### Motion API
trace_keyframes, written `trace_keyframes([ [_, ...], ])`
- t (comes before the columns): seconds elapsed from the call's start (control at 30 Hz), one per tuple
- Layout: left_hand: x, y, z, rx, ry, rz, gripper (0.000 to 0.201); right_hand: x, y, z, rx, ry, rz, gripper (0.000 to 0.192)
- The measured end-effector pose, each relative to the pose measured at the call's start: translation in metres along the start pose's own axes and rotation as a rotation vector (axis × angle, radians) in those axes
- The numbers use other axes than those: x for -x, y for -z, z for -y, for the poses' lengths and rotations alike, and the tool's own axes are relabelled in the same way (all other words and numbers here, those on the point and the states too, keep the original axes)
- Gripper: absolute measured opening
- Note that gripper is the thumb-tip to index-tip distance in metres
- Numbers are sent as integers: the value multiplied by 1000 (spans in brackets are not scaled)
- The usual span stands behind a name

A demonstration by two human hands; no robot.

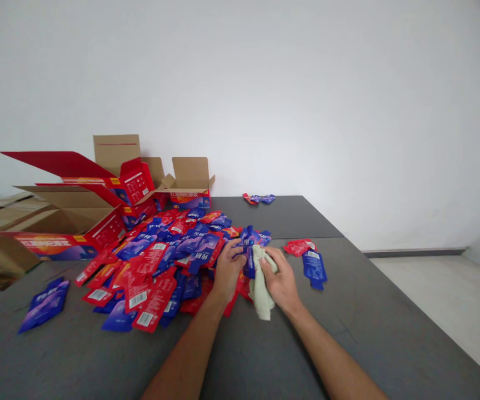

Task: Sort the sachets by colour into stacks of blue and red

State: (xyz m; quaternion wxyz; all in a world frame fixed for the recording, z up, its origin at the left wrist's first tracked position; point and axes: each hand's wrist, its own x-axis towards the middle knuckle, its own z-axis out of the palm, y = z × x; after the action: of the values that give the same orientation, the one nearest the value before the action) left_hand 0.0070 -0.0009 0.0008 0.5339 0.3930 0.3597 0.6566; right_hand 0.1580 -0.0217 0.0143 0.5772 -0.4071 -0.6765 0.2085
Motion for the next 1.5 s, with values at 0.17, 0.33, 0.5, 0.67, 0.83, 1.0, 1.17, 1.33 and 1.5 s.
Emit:
trace_keyframes([
  [0.17, 4, -12, 0, 182, 136, 56, 30, 2, -3, 5, 46, 77, 23, 27],
  [0.33, 7, -16, -6, 363, 188, 112, 30, 10, -9, 0, 155, 166, 130, 32],
  [0.5, 5, -9, -4, 358, 238, 50, 28, 10, -8, -3, 283, 158, 128, 36],
  [0.67, 9, -11, 4, 282, 355, 110, 33, -5, 14, -13, 410, 82, -86, 39],
  [0.83, 13, -14, 6, 262, 350, 163, 36, -4, 16, -14, 441, 78, -41, 40],
  [1.0, 11, -16, -1, 360, 293, 194, 33, 7, 5, -4, 430, 108, 125, 44],
  [1.17, 7, -11, -1, 357, 286, 95, 30, 11, -2, 6, 418, 164, 271, 46],
  [1.33, 2, -6, -8, 196, 133, 21, 37, 15, -9, 12, 376, 184, 366, 45],
  [1.5, 2, -5, -14, -254, -156, -37, 45, 17, -10, 7, 378, 111, 318, 43],
])
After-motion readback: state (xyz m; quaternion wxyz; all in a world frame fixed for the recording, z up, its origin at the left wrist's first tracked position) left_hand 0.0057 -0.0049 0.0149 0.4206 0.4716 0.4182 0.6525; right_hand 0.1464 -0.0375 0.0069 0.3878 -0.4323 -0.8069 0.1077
